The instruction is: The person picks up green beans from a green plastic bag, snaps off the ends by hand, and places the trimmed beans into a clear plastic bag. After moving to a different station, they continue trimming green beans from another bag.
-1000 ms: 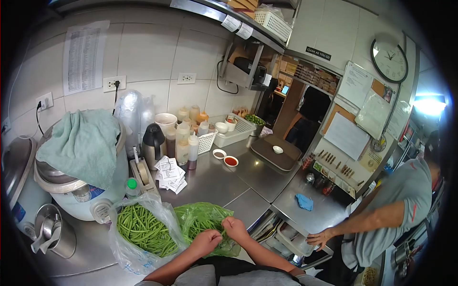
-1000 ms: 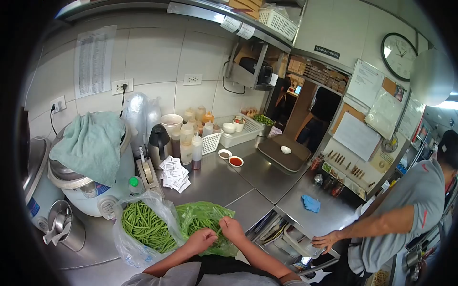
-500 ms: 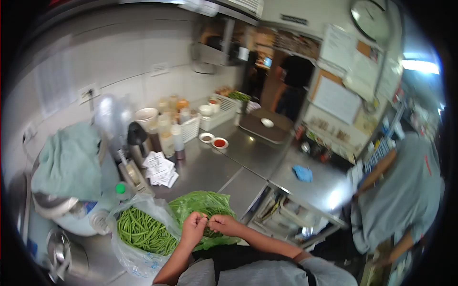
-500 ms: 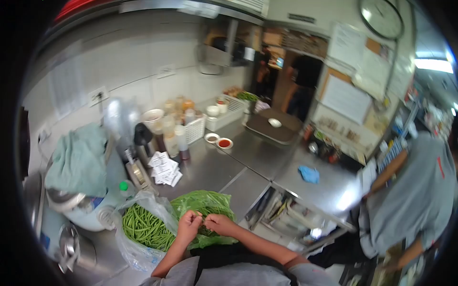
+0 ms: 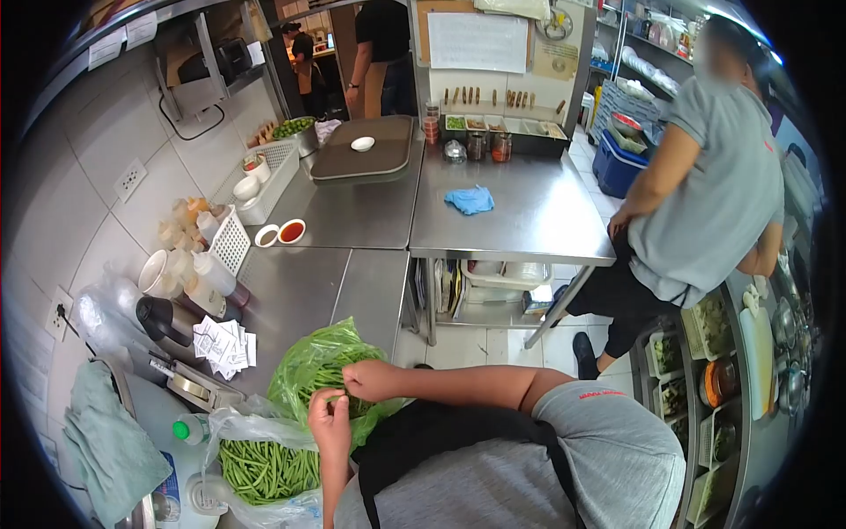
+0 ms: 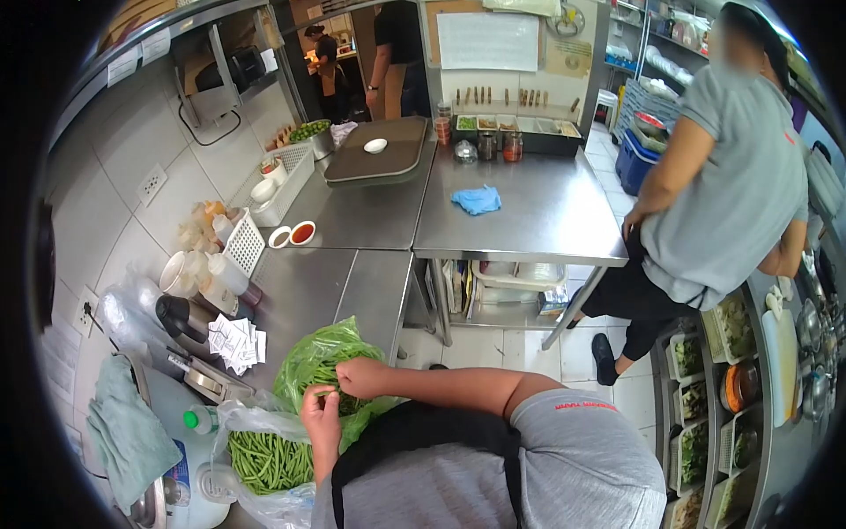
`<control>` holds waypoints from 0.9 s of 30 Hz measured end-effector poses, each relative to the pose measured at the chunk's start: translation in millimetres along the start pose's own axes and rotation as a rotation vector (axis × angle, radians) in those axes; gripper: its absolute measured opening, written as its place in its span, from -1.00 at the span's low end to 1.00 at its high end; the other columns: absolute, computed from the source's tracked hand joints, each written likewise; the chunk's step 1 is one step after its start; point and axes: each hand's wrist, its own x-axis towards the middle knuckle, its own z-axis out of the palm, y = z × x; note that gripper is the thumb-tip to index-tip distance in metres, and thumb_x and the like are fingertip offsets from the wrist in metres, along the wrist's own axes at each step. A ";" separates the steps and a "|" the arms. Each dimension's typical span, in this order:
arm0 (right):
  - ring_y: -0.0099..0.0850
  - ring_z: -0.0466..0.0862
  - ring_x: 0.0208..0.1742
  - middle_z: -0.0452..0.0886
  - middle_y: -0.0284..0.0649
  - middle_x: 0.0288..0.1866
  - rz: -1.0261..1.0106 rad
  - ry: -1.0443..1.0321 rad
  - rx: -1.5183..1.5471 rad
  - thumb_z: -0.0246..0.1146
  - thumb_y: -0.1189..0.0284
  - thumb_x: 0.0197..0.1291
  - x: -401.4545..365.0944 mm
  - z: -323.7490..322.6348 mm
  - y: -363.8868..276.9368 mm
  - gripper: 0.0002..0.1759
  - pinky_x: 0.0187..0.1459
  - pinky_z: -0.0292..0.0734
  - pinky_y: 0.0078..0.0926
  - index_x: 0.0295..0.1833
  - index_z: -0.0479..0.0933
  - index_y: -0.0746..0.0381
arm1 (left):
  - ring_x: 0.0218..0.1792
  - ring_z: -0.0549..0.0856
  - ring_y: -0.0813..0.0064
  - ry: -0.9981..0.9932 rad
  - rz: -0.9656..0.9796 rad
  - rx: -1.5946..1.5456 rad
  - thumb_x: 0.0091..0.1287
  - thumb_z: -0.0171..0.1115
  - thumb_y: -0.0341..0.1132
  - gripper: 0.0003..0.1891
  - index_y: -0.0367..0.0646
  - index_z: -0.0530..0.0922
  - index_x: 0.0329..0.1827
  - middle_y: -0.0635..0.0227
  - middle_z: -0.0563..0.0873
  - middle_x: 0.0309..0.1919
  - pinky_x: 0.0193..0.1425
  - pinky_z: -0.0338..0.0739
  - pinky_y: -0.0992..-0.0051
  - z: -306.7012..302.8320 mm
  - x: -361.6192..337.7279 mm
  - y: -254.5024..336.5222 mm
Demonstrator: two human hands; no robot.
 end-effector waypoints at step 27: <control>-0.47 0.55 -0.48 0.52 -0.26 -0.53 0.155 0.072 0.154 0.13 0.38 0.00 34.1 -21.7 22.7 -0.83 -0.44 0.41 -0.54 -0.32 0.50 0.24 | -0.40 0.50 0.58 0.583 -0.336 0.566 0.16 -0.01 -0.50 -0.88 -0.24 0.47 -0.26 0.35 0.52 -0.43 -0.27 0.38 0.59 -172.6 -56.8 25.8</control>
